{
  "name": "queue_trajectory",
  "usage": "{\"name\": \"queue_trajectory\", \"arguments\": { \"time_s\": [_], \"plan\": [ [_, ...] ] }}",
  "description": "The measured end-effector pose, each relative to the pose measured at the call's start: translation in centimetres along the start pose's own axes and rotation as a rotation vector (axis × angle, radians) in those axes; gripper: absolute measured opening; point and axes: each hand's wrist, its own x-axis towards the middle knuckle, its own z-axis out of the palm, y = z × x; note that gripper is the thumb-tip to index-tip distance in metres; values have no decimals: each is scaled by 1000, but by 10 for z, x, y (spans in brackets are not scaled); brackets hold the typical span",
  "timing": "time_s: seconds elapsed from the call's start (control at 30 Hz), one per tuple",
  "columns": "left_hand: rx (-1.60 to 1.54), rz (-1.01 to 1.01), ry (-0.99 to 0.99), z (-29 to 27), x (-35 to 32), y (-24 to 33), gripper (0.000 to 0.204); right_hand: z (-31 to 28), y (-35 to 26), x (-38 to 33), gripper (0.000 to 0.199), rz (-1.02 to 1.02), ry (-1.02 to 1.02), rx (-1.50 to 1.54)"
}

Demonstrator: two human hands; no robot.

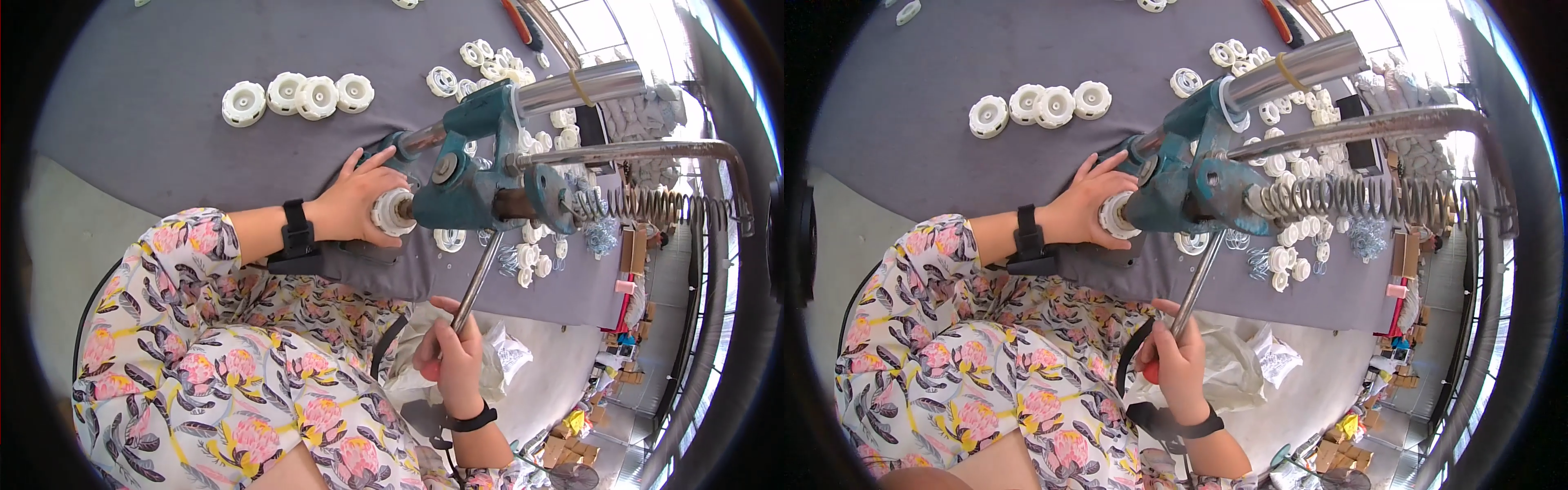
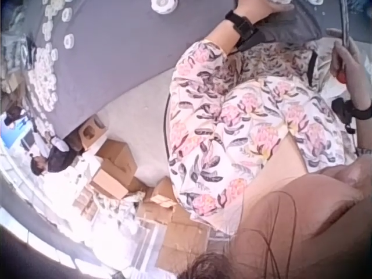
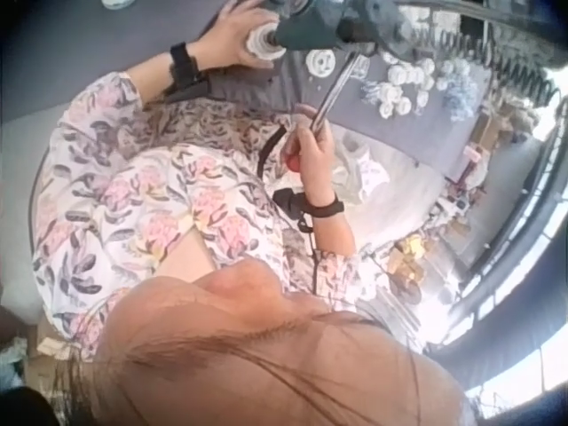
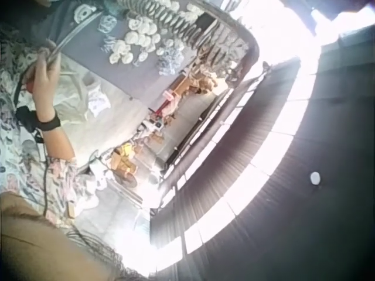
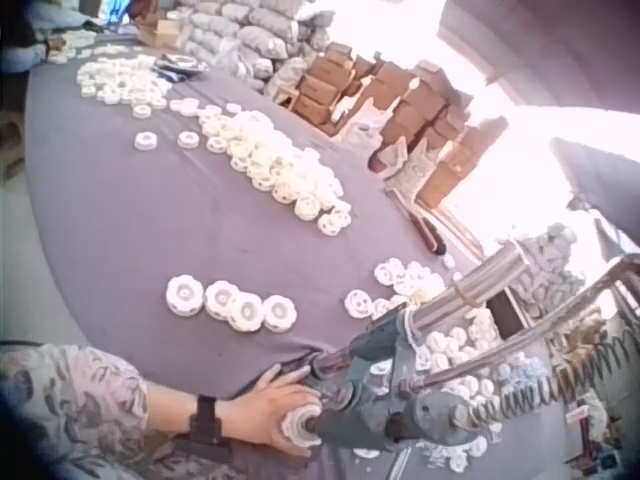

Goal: Using a manual lever press to assemble components of white plastic wheel-like objects.

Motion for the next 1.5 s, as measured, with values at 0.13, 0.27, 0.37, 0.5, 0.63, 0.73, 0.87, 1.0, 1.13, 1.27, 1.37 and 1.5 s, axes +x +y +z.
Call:
{"name": "queue_trajectory", "arguments": {
  "time_s": [0.13, 0.27, 0.37, 0.5, 0.63, 0.73, 0.87, 1.0, 1.13, 1.27, 1.37, 1.5],
  "plan": [
    [8, -21, -54, 1, 3, -6, 70, 0, 11, 10, 16, 46, 0, 91],
    [33, -32, -13, 3, 0, -8, 70, 1, 37, 29, 22, 24, 21, 105],
    [26, -19, -4, 4, 4, 0, 69, -1, 36, 29, 24, -21, 26, 126],
    [17, -37, 5, 3, 1, 6, 68, -1, 36, 28, 24, -57, 32, 110],
    [11, -16, 53, 5, -1, 7, 67, -2, 40, 27, 25, -74, 26, 116],
    [10, -20, 73, 5, -2, 7, 67, 0, 40, 29, 25, -78, 18, 146],
    [-5, -26, 79, 6, 0, 6, 67, 1, 44, 34, 25, -100, 25, 155],
    [-23, -33, 76, 9, -1, 6, 67, 1, 40, 34, 30, -39, 70, 63],
    [3, -45, 48, 9, -2, 9, 67, -4, 29, 34, 40, 157, 18, -13],
    [14, -66, 35, 6, 0, 13, 69, -3, 30, 33, 43, 103, 45, -45],
    [20, -54, 50, 7, 0, 14, 69, -4, 33, 35, 42, 47, 20, -43],
    [19, -57, 52, 8, -1, 14, 70, -4, 34, 35, 42, 21, 18, -31]
  ]
}}
